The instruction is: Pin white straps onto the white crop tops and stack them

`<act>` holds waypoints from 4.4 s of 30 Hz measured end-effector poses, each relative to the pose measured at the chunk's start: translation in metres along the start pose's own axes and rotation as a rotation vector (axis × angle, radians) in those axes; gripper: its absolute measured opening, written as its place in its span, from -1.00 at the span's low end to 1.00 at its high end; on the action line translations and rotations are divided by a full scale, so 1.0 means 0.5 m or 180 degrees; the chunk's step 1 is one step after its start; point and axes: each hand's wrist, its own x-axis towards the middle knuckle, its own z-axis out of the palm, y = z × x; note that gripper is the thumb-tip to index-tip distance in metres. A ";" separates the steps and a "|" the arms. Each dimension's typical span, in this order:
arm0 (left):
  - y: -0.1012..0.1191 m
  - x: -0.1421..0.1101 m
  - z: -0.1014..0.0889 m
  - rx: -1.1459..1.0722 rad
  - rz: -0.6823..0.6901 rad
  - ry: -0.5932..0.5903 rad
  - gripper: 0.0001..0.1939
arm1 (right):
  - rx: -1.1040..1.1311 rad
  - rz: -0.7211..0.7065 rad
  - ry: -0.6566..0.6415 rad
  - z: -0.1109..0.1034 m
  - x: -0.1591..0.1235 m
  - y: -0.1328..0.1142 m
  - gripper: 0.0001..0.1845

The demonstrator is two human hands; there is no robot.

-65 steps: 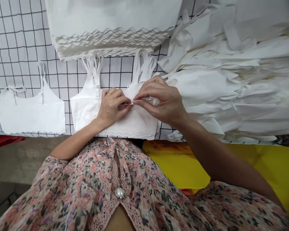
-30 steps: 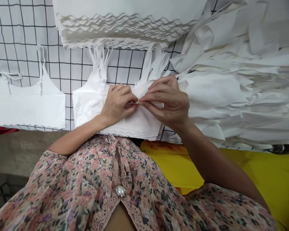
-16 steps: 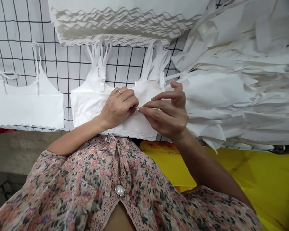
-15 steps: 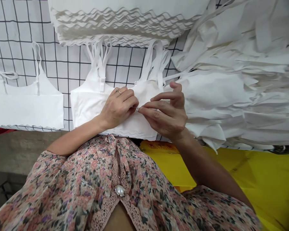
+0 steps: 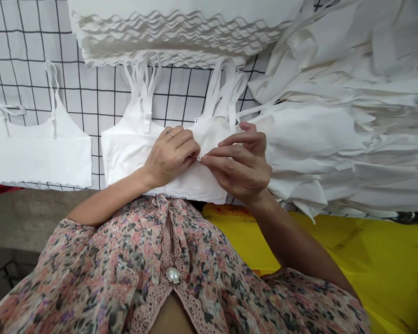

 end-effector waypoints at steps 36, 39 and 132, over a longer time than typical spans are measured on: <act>0.060 0.025 -0.096 -0.3097 -0.1605 -0.0127 -0.71 | 0.0495 0.0368 0.0630 0.014 0.013 -0.069 -0.70; 0.066 0.022 -0.087 -0.2813 -0.1363 0.0172 -0.72 | 0.0622 0.0716 0.0578 0.009 0.025 -0.080 -0.88; -0.015 0.076 -0.139 -0.2468 -0.2106 -0.2196 -0.74 | 0.3231 0.3537 0.0098 0.031 0.045 -0.125 -0.46</act>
